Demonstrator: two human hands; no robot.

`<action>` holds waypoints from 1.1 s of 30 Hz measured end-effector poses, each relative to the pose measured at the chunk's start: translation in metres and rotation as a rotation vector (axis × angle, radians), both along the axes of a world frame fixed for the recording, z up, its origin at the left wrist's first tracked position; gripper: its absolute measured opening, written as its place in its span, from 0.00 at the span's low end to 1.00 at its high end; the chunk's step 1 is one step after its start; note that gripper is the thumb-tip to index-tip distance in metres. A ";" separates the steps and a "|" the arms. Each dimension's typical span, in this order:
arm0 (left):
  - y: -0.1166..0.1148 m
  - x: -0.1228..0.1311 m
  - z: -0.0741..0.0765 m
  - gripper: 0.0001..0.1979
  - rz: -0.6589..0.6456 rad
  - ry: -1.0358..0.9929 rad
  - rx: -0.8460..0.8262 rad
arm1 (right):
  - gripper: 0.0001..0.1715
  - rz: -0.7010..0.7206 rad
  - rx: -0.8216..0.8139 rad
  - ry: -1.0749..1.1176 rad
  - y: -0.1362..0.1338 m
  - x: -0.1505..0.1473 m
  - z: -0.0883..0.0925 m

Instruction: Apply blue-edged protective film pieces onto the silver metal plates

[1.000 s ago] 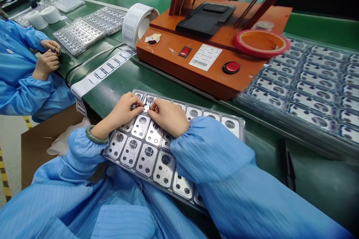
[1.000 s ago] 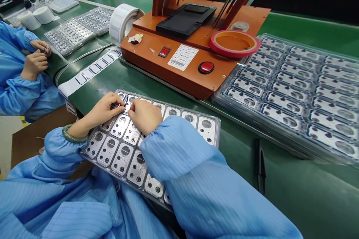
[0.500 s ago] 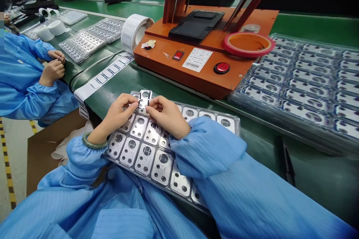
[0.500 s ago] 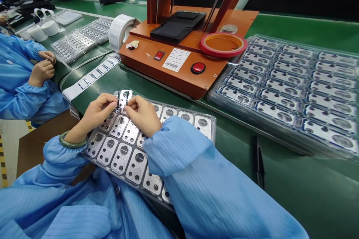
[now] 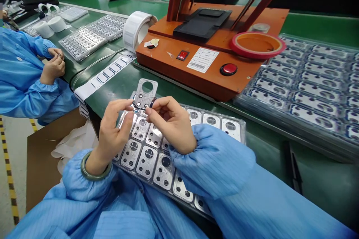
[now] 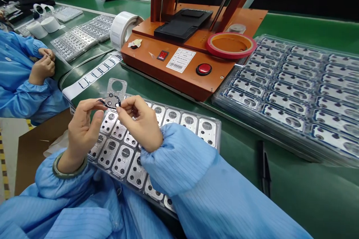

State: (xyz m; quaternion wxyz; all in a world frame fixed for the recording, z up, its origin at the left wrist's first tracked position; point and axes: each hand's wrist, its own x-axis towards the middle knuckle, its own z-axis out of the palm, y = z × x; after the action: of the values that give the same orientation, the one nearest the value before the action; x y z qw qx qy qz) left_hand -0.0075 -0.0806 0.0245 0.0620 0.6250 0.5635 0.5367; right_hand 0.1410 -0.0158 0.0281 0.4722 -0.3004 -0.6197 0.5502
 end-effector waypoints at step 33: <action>-0.002 0.017 0.002 0.11 0.033 -0.566 -0.202 | 0.06 0.151 0.212 -0.032 -0.005 0.004 0.000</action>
State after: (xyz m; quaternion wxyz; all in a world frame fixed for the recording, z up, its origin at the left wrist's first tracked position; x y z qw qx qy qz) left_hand 0.0093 -0.0829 0.0267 0.2701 0.4320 0.5843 0.6317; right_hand 0.1451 -0.0208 0.0281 0.4487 -0.2100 -0.7028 0.5106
